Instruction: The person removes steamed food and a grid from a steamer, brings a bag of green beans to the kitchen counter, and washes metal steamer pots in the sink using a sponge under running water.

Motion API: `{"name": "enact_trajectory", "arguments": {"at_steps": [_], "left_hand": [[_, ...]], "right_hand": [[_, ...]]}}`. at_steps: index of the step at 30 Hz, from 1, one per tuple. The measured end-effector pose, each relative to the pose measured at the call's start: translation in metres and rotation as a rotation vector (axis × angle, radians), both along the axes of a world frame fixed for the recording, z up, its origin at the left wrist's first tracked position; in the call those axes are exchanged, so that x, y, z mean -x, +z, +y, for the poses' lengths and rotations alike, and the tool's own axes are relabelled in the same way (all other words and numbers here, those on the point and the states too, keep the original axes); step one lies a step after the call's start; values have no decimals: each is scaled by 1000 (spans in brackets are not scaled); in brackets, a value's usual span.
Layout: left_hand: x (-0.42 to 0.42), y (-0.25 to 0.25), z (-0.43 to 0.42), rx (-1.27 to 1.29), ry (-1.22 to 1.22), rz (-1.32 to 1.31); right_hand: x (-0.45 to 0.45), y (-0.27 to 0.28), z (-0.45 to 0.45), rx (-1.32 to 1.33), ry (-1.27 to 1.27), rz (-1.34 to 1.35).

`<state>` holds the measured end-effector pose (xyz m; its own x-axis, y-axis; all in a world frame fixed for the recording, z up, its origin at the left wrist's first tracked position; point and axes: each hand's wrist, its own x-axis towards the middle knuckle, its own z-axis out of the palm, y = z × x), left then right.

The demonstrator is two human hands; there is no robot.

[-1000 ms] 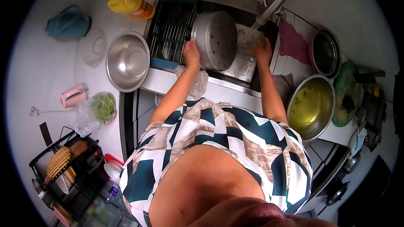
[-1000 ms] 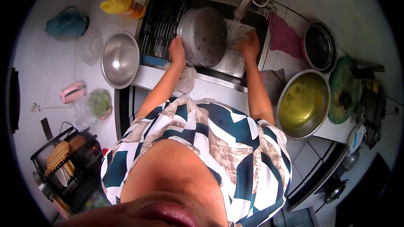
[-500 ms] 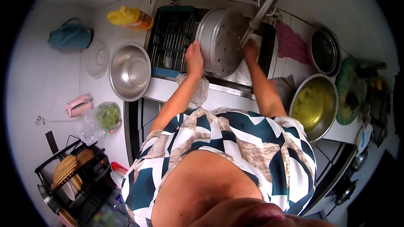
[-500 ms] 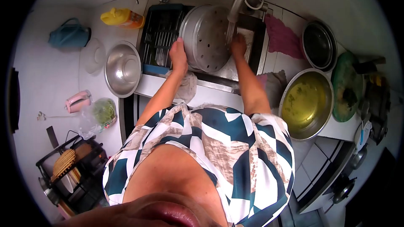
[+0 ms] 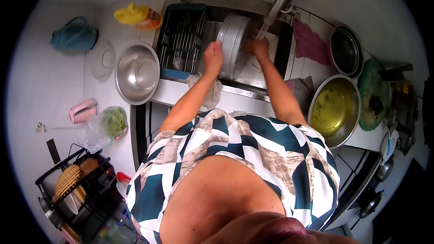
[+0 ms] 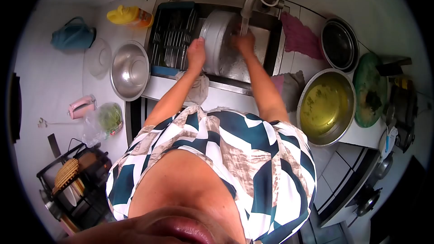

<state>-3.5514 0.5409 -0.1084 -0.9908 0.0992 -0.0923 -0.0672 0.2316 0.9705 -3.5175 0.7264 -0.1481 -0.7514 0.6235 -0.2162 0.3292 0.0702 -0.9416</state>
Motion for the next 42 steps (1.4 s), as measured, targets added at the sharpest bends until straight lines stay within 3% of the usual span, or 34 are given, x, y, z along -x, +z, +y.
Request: {"name": "enact_trajectory", "arguments": {"at_steps": [1, 6, 9, 11, 13, 16, 19, 23, 26, 30, 32, 35, 36, 39, 42], "left_hand": [[7, -1, -3, 23, 1, -11], [10, -2, 1, 165, -108, 71], [7, 10, 15, 306, -226, 128], [1, 14, 22, 414, -288, 170], [1, 16, 30, 310, -314, 232], [3, 23, 18, 250, -376, 185], [10, 23, 4, 232, -421, 126], [17, 13, -11, 127, -388, 121], [19, 29, -25, 55, -372, 77], [24, 22, -35, -76, -324, 9], [31, 20, -40, -159, -221, -127], [44, 48, -27, -737, 109, -420], [48, 39, -24, -749, 150, -372], [56, 16, -24, -735, 241, -312], [42, 20, -32, -687, 235, -395]], "right_hand": [[-11, 5, 22, -265, 63, -152], [-60, 43, 34, -425, -129, 12], [-47, 108, -4, -573, 48, 195], [-37, 115, -20, -712, 235, 220], [-24, 110, -22, -842, 335, 248], [-10, 89, 2, -568, 359, 30], [-1, 80, 21, -179, 225, -41], [11, 36, 48, -157, 185, -101], [2, 24, 77, 4, 94, -230], [-35, 1, 96, 441, 17, -310], [-41, -20, 89, 625, -41, -151], [-54, -30, 61, 811, -60, -119], [-56, -27, 44, 856, -41, -151], [-44, -48, -26, 1310, -451, 175], [-68, -83, -4, 890, -369, -27]]}}
